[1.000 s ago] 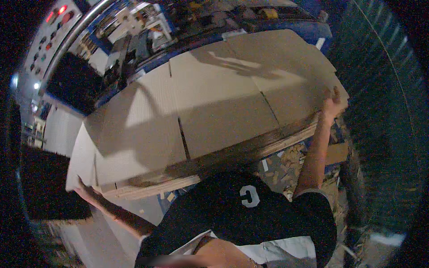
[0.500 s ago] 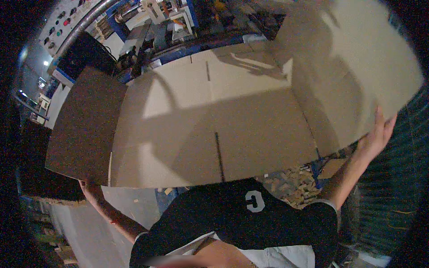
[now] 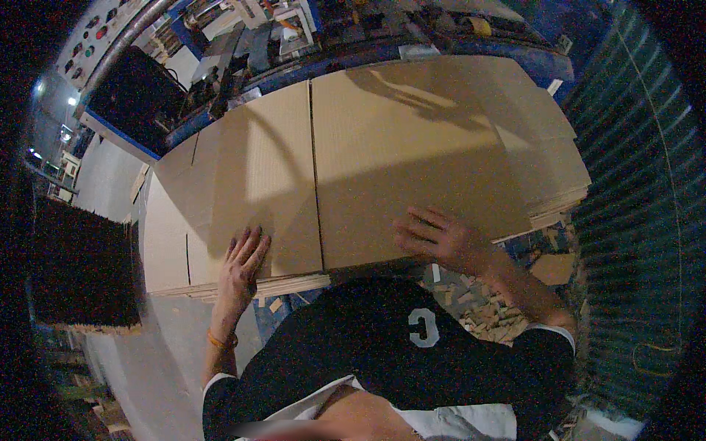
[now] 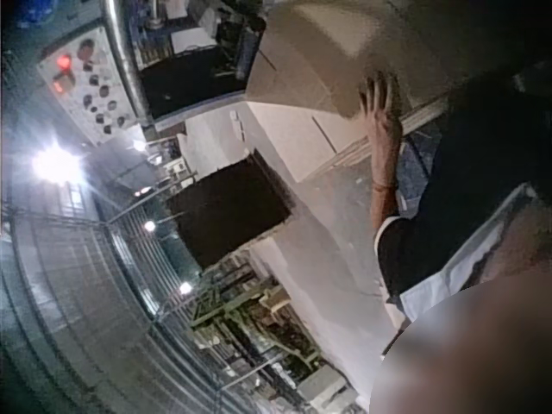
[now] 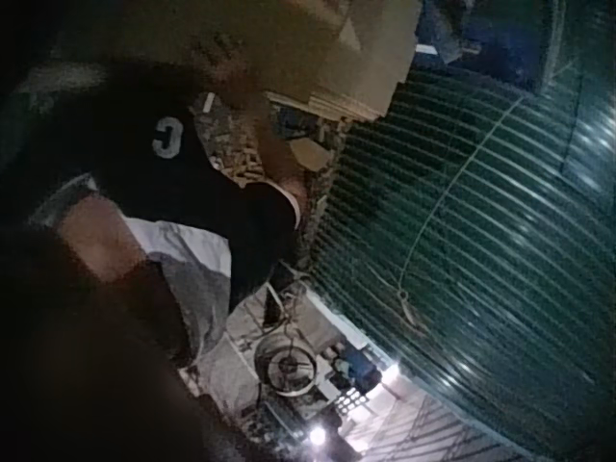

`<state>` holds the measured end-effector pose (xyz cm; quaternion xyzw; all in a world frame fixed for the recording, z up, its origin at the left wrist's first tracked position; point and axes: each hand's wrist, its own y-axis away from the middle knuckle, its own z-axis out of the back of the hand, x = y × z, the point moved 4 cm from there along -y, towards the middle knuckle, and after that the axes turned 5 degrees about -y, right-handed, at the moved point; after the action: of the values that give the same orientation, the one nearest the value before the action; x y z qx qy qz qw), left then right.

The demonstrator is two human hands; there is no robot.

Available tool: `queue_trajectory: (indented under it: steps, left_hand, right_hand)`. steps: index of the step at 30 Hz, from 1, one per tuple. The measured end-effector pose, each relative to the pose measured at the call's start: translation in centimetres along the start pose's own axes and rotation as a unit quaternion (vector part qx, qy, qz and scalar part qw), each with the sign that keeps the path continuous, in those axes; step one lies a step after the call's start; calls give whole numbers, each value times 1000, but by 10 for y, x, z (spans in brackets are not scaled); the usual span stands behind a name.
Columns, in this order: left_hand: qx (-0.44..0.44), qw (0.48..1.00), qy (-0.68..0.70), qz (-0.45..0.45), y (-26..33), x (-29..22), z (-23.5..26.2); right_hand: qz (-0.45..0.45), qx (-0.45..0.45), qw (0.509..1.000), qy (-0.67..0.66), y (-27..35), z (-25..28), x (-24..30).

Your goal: The person repeatedly picks up flat cardboard sheets from a stack and places them onto a conveyor belt. The hands lift each sheet and set it down in front of the camera, continuing the cycle throughout the clip.

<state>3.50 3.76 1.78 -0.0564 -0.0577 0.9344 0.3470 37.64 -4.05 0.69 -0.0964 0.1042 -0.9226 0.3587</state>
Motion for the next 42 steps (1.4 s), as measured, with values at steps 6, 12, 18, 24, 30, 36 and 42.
queue_trajectory:
  steps: [6, 12, 18, 24, 30, 36, 42]
  left_hand:
    - [-56, 998, -38, -3, -27, 36, -4]
    - [-148, 989, 8, -13, -109, 83, 2]
    - [-162, 986, 16, 24, -197, 124, -26]
    - [-202, 959, -47, 192, -208, 150, -21]
    - [-466, 758, -72, 450, 29, 180, 7]
    - [-447, 648, 164, 594, 144, 214, -41]
    - [-425, 665, 105, 605, 138, 229, 0]
  right_hand:
    - [-116, 66, 991, 24, -5, -7, -70]
    - [-138, 43, 989, 32, -64, -4, -146]
    - [-266, 79, 960, 48, -110, -5, -221]
    - [-338, 16, 937, 90, -122, -7, -209]
    - [-452, -273, 841, 116, 93, 46, -167]
    - [-719, -226, 649, 104, 231, -8, -195]
    - [-768, -219, 594, 95, 215, -2, -202]
